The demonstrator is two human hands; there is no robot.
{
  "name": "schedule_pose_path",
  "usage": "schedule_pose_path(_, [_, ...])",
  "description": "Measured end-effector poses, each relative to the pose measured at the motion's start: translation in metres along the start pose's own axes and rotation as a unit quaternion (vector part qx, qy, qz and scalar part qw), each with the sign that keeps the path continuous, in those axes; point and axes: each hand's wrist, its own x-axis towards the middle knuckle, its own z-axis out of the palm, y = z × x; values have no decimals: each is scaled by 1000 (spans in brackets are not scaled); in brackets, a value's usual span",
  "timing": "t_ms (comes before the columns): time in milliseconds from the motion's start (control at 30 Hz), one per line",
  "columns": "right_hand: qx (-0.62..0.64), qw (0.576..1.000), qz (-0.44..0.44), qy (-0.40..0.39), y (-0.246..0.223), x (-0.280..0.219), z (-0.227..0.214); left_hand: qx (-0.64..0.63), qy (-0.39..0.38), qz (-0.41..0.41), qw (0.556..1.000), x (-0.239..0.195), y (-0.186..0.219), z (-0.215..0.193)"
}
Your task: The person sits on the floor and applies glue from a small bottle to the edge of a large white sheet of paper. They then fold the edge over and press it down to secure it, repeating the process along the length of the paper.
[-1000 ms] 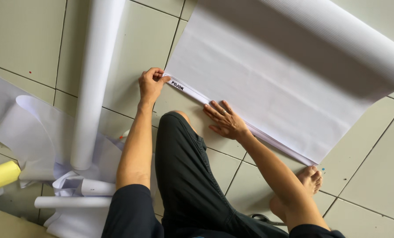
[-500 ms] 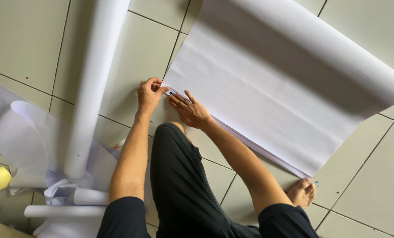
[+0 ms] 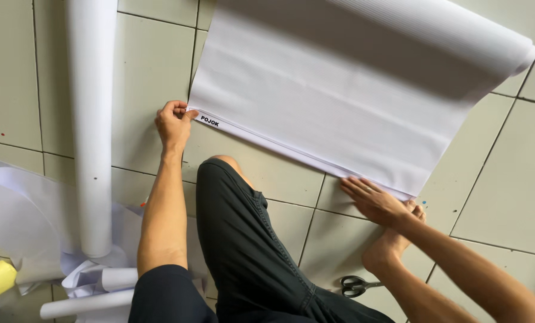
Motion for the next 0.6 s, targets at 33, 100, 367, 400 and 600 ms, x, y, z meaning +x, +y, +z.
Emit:
schedule_pose_path(33, [3, 1000, 3, 2, 5, -28, -1, 3, -2, 2, 1000, 1, -2, 3])
schedule_pose_path(100, [-3, 1000, 7, -18, 22, -80, -2, 4, -2, -13, 1000, 5, -7, 8])
schedule_pose_path(367, [-19, 992, 28, 119, 26, -35, 36, 62, -41, -5, 997, 11, 6, 3])
schedule_pose_path(400, [-25, 990, 16, 135, 21, -13, 33, 62, -40, -10, 997, 10, 5, 5])
schedule_pose_path(600, [-48, 990, -57, 122, -59, 181, -4, 53, -29, -21, 998, -2, 24, -6])
